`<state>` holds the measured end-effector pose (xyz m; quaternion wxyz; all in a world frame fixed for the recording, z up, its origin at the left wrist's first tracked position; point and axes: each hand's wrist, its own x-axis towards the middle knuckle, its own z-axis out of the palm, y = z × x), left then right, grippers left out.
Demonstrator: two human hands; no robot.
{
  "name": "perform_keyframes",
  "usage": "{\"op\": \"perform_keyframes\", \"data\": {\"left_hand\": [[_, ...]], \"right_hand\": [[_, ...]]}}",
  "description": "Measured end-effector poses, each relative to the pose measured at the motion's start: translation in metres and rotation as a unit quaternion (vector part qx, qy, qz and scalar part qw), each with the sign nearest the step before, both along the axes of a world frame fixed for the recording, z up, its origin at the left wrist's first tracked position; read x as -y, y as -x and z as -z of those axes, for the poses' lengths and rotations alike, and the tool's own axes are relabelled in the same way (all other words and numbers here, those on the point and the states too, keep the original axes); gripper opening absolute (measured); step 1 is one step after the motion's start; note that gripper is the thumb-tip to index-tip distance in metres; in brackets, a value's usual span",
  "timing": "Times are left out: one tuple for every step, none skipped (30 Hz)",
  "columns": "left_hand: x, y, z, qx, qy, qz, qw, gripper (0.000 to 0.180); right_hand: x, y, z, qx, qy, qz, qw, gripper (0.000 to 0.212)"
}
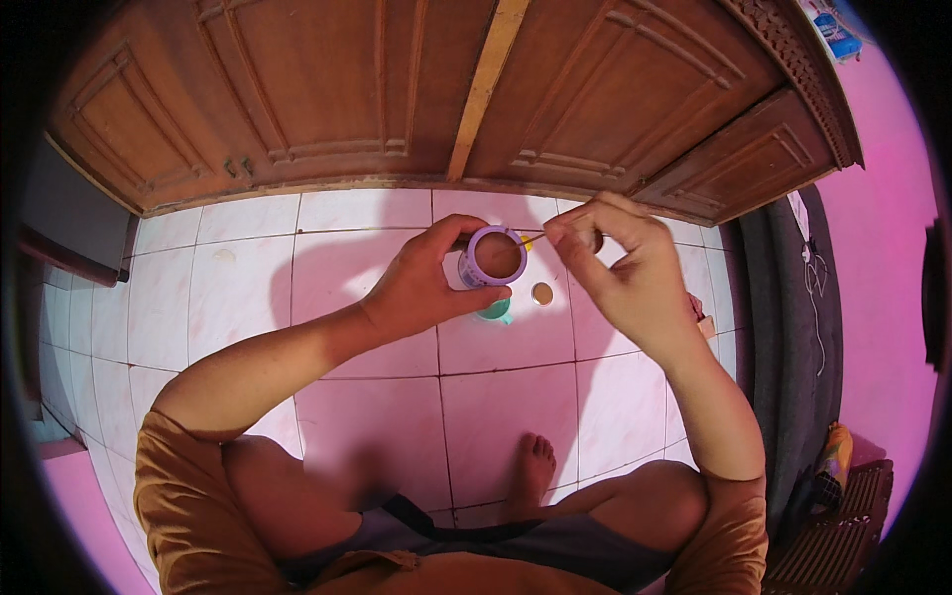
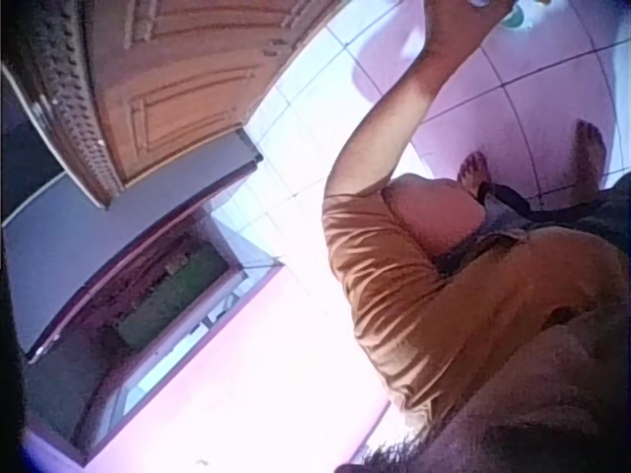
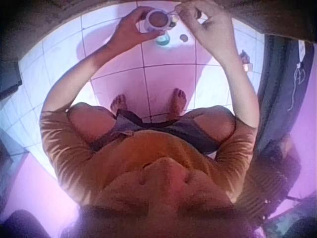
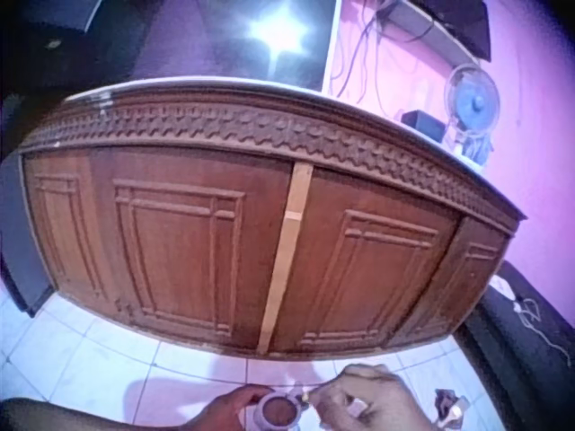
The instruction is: The person mixes liquid from a small bottle into a cup containing brown liquid using a small stick, and then dips a brush into the mixture.
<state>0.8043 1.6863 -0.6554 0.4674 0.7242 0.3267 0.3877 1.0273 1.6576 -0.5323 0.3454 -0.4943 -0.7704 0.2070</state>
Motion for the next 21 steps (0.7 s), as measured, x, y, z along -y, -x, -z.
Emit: {"op": "perform_keyframes", "data": {"left_hand": [[0.0,0.0,0.001,0.008,0.003,0.003,1.0,0.063],[0.0,-0.001,0.001,0.008,0.003,0.003,1.0,0.063],[0.0,-0.002,0.001,0.008,0.006,0.004,1.0,0.063],[0.0,-0.002,0.002,0.008,0.01,0.004,1.0,0.063],[0.0,-0.001,0.003,0.006,0.011,0.004,1.0,0.063],[0.0,0.0,0.004,0.002,0.008,0.005,1.0,0.063],[0.001,0.0,0.004,-0.001,0.005,0.006,1.0,0.062],[0.001,0.0,0.005,-0.002,0.004,0.007,1.0,0.062],[0.002,0.0,0.006,-0.005,0.008,0.006,1.0,0.063],[0.002,0.0,0.007,-0.007,0.011,0.005,1.0,0.063],[0.001,0.0,0.008,-0.009,0.012,0.006,1.0,0.063],[0.001,-0.001,0.009,-0.007,0.015,0.008,1.0,0.064],[0.0,-0.001,0.01,-0.005,0.018,0.011,1.0,0.064],[0.0,-0.001,0.012,-0.006,0.019,0.012,1.0,0.064],[0.0,-0.001,0.015,-0.009,0.021,0.005,1.0,0.065],[0.0,0.0,0.018,-0.012,0.023,-0.002,1.0,0.065],[-0.001,0.0,0.021,-0.013,0.024,-0.003,1.0,0.065],[-0.002,0.0,0.024,-0.01,0.028,0.001,1.0,0.065],[-0.004,0.0,0.026,-0.006,0.031,0.005,0.999,0.066],[-0.005,0.001,0.028,-0.007,0.033,0.005,0.999,0.066],[-0.005,0.001,0.03,-0.008,0.036,0.005,0.999,0.066]], "right_hand": [[-0.001,0.0,0.005,0.019,-0.006,-0.002,1.0,0.005],[-0.002,0.0,0.009,0.038,-0.011,-0.005,0.999,0.006],[-0.002,0.0,0.012,0.035,-0.009,-0.004,0.999,0.005],[-0.005,0.0,0.016,0.033,-0.008,-0.004,0.999,0.005],[-0.008,0.001,0.019,0.022,0.012,-0.007,1.0,0.005],[-0.01,0.003,0.02,0.013,0.031,-0.01,0.999,0.006],[-0.011,0.006,0.022,0.012,0.031,-0.01,0.999,0.006],[-0.011,0.009,0.025,0.009,0.053,-0.001,0.999,0.006],[-0.012,0.011,0.029,0.006,0.078,0.009,0.997,0.007],[-0.014,0.011,0.034,0.004,0.079,0.009,0.997,0.007],[-0.016,0.011,0.039,0.038,0.062,0.001,0.997,0.008],[-0.018,0.011,0.044,0.072,0.046,-0.006,0.996,0.01],[-0.02,0.011,0.048,0.071,0.048,-0.005,0.996,0.01],[-0.023,0.01,0.051,0.075,0.041,-0.012,0.996,0.011],[-0.026,0.011,0.054,0.08,0.033,-0.019,0.996,0.013],[-0.027,0.012,0.054,0.079,0.034,-0.02,0.996,0.013],[-0.028,0.014,0.052,0.097,0.028,-0.019,0.995,0.014],[-0.029,0.014,0.052,0.115,0.022,-0.017,0.993,0.014],[-0.031,0.014,0.055,0.114,0.024,-0.017,0.993,0.014],[-0.034,0.014,0.059,0.112,0.023,-0.015,0.993,0.015],[-0.037,0.014,0.063,0.11,0.023,-0.013,0.994,0.016]]}}
